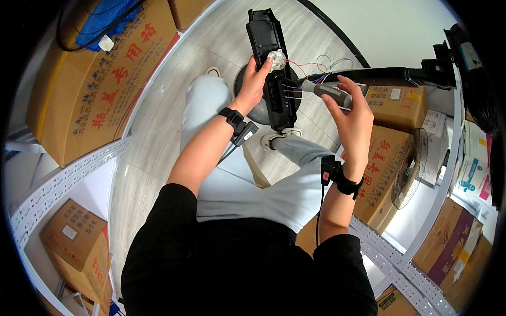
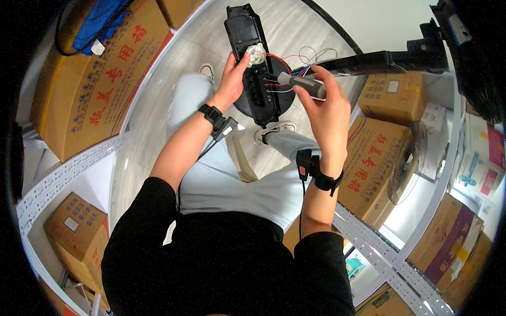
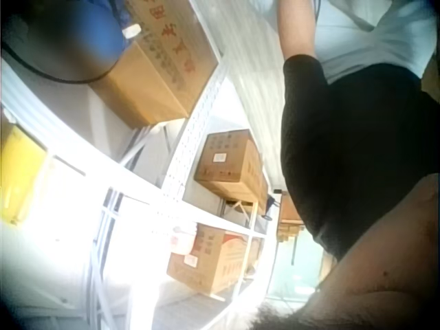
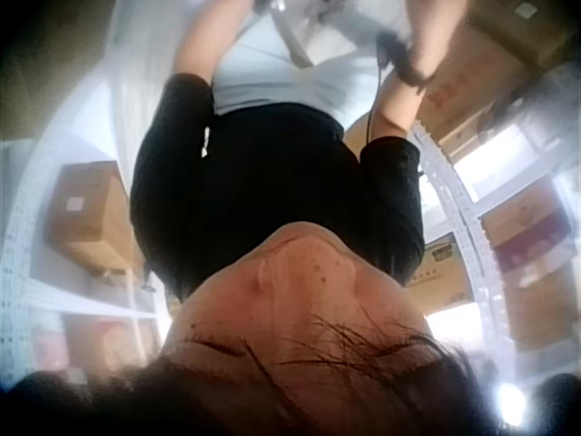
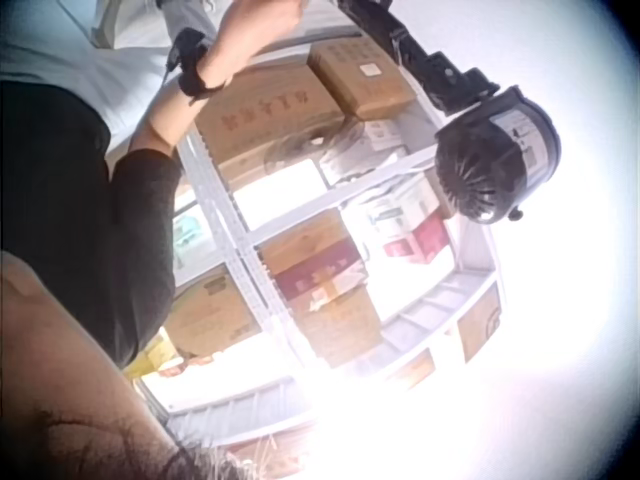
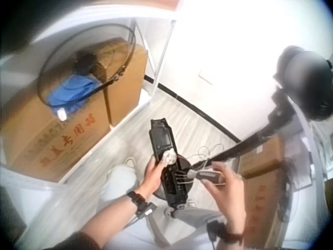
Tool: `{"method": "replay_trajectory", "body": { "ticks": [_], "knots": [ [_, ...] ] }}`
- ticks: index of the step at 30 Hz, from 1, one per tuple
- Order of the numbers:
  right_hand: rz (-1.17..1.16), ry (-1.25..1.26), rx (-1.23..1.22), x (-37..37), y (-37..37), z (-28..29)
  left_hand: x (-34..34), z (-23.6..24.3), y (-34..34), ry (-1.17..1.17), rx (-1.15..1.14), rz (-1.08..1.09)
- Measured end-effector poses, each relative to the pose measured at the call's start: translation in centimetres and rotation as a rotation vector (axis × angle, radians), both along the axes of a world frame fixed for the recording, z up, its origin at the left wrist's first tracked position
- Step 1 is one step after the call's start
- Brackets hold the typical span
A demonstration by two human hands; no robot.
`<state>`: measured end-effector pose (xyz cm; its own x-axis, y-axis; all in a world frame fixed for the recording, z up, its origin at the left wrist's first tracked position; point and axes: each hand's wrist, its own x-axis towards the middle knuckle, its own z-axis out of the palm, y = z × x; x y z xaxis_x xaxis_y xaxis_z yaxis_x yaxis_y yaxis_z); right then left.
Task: The person sits on the floor and uses a screwdriver to manipulate wires and components inside a black electronic device. They adjust connections and reposition the device while working.
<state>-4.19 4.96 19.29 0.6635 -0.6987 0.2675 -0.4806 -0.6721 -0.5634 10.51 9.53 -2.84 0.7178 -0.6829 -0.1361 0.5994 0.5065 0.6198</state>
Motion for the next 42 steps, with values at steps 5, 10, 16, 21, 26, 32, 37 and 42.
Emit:
{"method": "replay_trajectory", "body": {
  "ticks": [5,10,16,21,26,32,37,42],
  "knots": [
    [0.004,0.183,0.014,-0.7,0.0,0.2,0.2,-0.5,0.1,-0.024,0.003,-0.013],
    [-0.236,0.302,0.030,-0.3,-0.7,-0.4,0.0,0.1,0.2,-0.046,0.025,-0.030],
    [0.057,-0.019,-0.001,-0.4,0.0,-0.5,0.0,0.3,0.2,-0.028,-0.005,-0.011],
    [0.000,0.195,-0.098,-0.7,-0.2,-0.2,0.0,0.0,0.1,-0.055,0.026,-0.030],
    [-0.188,0.329,-0.028,-0.2,-0.3,0.3,0.0,-0.3,0.0,-0.055,0.019,-0.048],
    [-0.008,0.143,-0.058,-0.7,-0.5,-0.5,-0.1,0.1,0.0,-0.013,-0.002,-0.025],
    [-0.054,0.236,-0.003,-0.8,-0.5,-0.5,0.0,0.2,0.1,-0.040,0.030,-0.040],
    [-0.026,0.200,-0.036,-0.7,-0.5,-0.6,0.0,0.4,0.1,-0.048,0.009,-0.027]
  ]
}}
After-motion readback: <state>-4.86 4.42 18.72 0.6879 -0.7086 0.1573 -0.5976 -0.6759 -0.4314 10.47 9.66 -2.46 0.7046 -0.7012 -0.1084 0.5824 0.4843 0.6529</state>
